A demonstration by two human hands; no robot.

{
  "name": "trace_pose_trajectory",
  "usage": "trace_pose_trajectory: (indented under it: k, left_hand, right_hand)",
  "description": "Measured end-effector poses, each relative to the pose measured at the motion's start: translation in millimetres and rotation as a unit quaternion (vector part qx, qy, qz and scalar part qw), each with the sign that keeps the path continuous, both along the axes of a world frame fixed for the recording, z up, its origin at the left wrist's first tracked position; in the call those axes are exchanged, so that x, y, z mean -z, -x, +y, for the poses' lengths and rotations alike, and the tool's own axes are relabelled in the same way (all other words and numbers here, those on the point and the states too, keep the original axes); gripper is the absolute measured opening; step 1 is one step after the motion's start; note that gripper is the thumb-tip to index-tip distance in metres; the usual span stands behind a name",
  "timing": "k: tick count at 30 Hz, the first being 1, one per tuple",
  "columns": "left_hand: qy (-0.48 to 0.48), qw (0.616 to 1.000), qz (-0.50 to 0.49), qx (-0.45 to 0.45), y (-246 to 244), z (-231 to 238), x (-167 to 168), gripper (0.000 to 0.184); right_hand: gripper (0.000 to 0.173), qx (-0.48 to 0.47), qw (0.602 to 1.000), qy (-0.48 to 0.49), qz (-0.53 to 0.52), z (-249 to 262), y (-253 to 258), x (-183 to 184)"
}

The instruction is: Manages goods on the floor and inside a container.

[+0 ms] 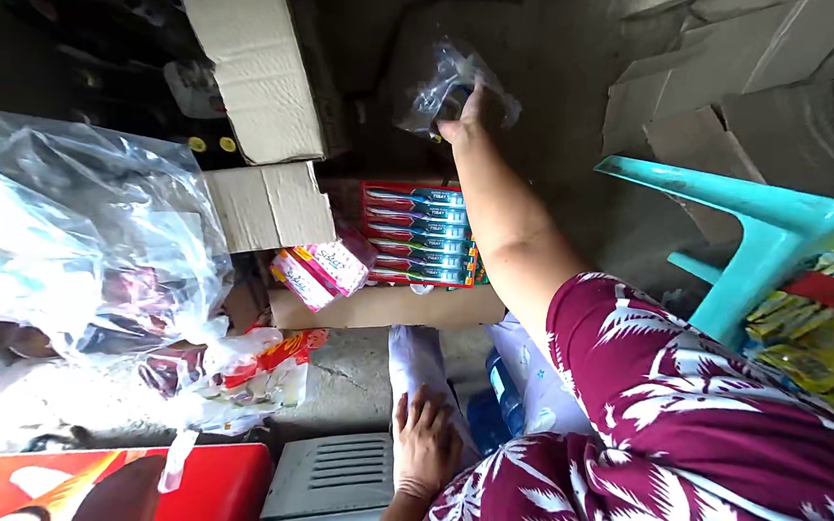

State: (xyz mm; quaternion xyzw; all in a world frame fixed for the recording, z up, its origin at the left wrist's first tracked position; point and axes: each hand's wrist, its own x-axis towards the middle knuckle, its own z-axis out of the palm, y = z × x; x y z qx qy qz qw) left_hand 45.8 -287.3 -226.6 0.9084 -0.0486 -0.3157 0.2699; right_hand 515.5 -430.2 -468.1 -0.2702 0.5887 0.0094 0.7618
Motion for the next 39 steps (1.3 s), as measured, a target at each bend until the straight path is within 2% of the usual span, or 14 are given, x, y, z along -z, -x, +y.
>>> trace_pose_trajectory:
  k: [4,8,11,13,18,20,21,24,28,31,33,35,37,39]
  left_hand:
    - [0.001,1.000,0.012,0.008,0.6,-0.6,-1.8,0.033]
    - [0.007,0.999,0.023,0.025,4.7,1.7,-2.0,0.033]
    - [0.012,0.999,0.033,0.041,6.7,10.6,-2.4,0.034]
    - [0.025,0.997,0.045,0.051,8.0,20.1,-4.6,0.033]
    - [0.043,0.987,0.112,0.109,-10.0,47.0,-14.0,0.034]
    - [0.012,0.974,0.180,0.139,-20.3,57.1,-23.8,0.038]
    - [-0.011,0.966,0.217,0.144,-23.8,63.5,-29.2,0.044]
    - [-0.074,0.957,0.269,0.079,-19.3,75.5,-48.7,0.059]
    - [-0.096,0.952,0.281,0.079,5.2,90.2,-81.9,0.043]
    - [-0.068,0.951,0.273,0.127,19.1,99.1,-92.7,0.030]
    - [-0.088,0.945,0.282,0.138,22.5,86.6,-92.2,0.031]
    - [-0.114,0.948,0.272,0.117,34.8,72.0,-89.7,0.035]
    - [-0.131,0.953,0.253,0.105,53.2,65.4,-82.6,0.040]
    - [-0.148,0.948,0.253,0.124,68.4,61.7,-79.0,0.036]
  right_hand:
    - [0.040,-0.007,0.997,0.070,0.008,6.8,16.8,-22.9]
    - [0.039,-0.077,0.991,0.105,-0.019,4.2,44.1,-41.9]
    - [0.047,-0.184,0.971,0.145,-0.042,-7.3,85.1,-71.3]
    - [0.039,-0.303,0.929,0.201,-0.066,-23.4,141.6,-97.8]
    - [0.032,-0.604,0.741,0.293,0.027,-81.8,362.0,-212.1]
    - [0.042,-0.680,0.680,0.261,0.087,-93.7,450.8,-272.9]
    - [0.050,-0.697,0.668,0.247,0.088,-93.0,489.7,-297.6]
    - [0.062,-0.695,0.668,0.258,0.066,-74.9,566.1,-347.8]
    - [0.023,-0.680,0.674,0.268,0.104,-61.6,592.5,-368.0]
    - [0.026,-0.680,0.681,0.235,0.132,-57.1,616.8,-365.5]
    - [0.034,-0.685,0.702,0.142,0.136,-65.3,611.0,-375.9]
    - [0.037,-0.660,0.744,0.075,0.074,-74.1,613.9,-387.8]
    - [0.033,-0.620,0.784,0.034,-0.002,-83.4,634.2,-395.7]
    - [0.030,-0.598,0.801,0.005,0.003,-94.3,665.2,-396.2]
